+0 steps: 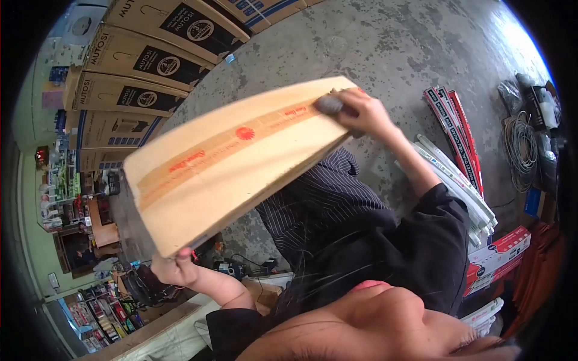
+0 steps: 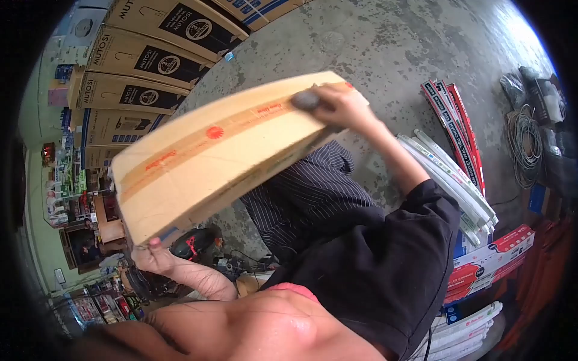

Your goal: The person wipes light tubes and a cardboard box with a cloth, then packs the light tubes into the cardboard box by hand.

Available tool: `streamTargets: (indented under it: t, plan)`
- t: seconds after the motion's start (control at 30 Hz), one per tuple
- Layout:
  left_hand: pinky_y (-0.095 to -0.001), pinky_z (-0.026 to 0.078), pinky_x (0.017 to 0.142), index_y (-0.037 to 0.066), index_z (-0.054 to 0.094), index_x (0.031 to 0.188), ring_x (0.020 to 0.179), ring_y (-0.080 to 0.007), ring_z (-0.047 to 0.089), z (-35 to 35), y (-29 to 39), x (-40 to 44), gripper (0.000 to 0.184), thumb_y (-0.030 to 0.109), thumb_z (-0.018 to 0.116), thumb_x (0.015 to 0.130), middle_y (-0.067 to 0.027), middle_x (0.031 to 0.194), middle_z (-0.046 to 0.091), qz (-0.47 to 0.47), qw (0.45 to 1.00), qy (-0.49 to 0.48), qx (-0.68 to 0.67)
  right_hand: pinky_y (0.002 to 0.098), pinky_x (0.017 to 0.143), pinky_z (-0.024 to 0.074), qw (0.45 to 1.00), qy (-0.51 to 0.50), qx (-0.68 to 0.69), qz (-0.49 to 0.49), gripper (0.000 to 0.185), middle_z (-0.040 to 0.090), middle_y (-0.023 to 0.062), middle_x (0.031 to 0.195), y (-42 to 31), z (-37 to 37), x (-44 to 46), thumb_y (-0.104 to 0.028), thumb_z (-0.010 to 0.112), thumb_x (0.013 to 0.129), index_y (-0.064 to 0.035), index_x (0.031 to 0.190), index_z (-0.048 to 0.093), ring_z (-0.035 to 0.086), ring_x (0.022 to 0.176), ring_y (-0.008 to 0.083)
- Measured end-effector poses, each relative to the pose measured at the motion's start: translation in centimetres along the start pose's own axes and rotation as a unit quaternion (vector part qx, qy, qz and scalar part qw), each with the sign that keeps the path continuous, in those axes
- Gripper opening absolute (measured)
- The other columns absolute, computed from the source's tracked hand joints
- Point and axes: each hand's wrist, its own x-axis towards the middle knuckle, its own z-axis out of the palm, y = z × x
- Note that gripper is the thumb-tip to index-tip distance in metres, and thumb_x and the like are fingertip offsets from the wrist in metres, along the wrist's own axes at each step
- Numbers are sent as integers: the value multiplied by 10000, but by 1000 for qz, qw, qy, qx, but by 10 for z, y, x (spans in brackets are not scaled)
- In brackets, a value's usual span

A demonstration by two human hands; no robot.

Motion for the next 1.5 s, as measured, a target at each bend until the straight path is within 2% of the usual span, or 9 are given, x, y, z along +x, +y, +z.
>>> streamTargets:
  t: [0.1,0.23,0.37,0.63,0.83,0.93,1.03,1.2,1.5]
  plan:
    - [-311,470,605,-39,658,784,589,-256,622,4,0,-13,279,235,652,835,-165,685,646,-55,993,-64,85,398,761,516,933,-149,-183,273,347,657,131,950,146,-4,-45,-290,627,750,-79,1025,639,638,888,285]
    - [-297,453,555,-47,647,841,569,-206,611,47,-5,-8,156,106,623,855,-166,677,634,-88,995,-52,-1,365,790,497,896,103,-110,418,395,654,156,997,168,-33,-96,-302,619,795,-69,1113,621,640,928,287]
    - [-261,447,584,-43,641,894,636,-120,600,103,-7,15,164,117,607,888,-129,719,651,-170,979,-95,-55,353,792,484,864,355,-103,342,414,654,197,996,167,-42,-119,-242,621,834,-19,1179,569,647,878,286]
    - [-273,408,537,-26,608,820,598,-68,502,268,-30,13,283,242,594,907,-85,649,602,-282,914,-163,-242,282,692,486,907,225,138,329,372,656,81,856,86,29,-104,-146,647,834,-41,1182,564,578,757,121]
    - [-396,456,605,-51,591,844,671,-388,605,360,-14,-19,380,328,592,880,-252,717,601,-279,919,-181,-212,355,898,440,948,231,119,184,424,595,191,1113,-7,61,-43,-130,651,811,3,1196,533,582,1037,299]
    - [-377,464,639,-49,599,859,672,-342,610,356,-13,-6,456,400,540,910,-248,719,600,-339,882,-222,-241,354,876,455,938,278,88,189,405,599,177,1107,11,84,-27,-173,634,837,-13,1194,532,590,1021,322]
    - [-287,393,909,-47,507,1186,994,-146,530,337,-39,-3,567,461,491,937,-107,1094,618,-298,761,-331,-472,354,870,461,929,268,97,238,410,608,170,1103,37,88,-17,-232,619,861,-42,1212,526,603,1012,311]
    - [-363,406,967,0,508,1237,1152,-300,534,287,-65,-22,525,306,661,840,-215,1205,569,-145,817,-529,-181,366,877,459,929,253,72,262,414,608,154,1123,56,94,-17,-256,613,866,-72,1227,528,592,1032,318]
    - [-349,487,718,-29,573,1012,897,-347,638,337,-84,-21,283,210,626,872,-221,942,644,-273,854,-261,-359,365,848,460,923,306,158,174,441,569,191,1121,-13,120,-1,-122,604,859,-11,1258,452,593,974,306]
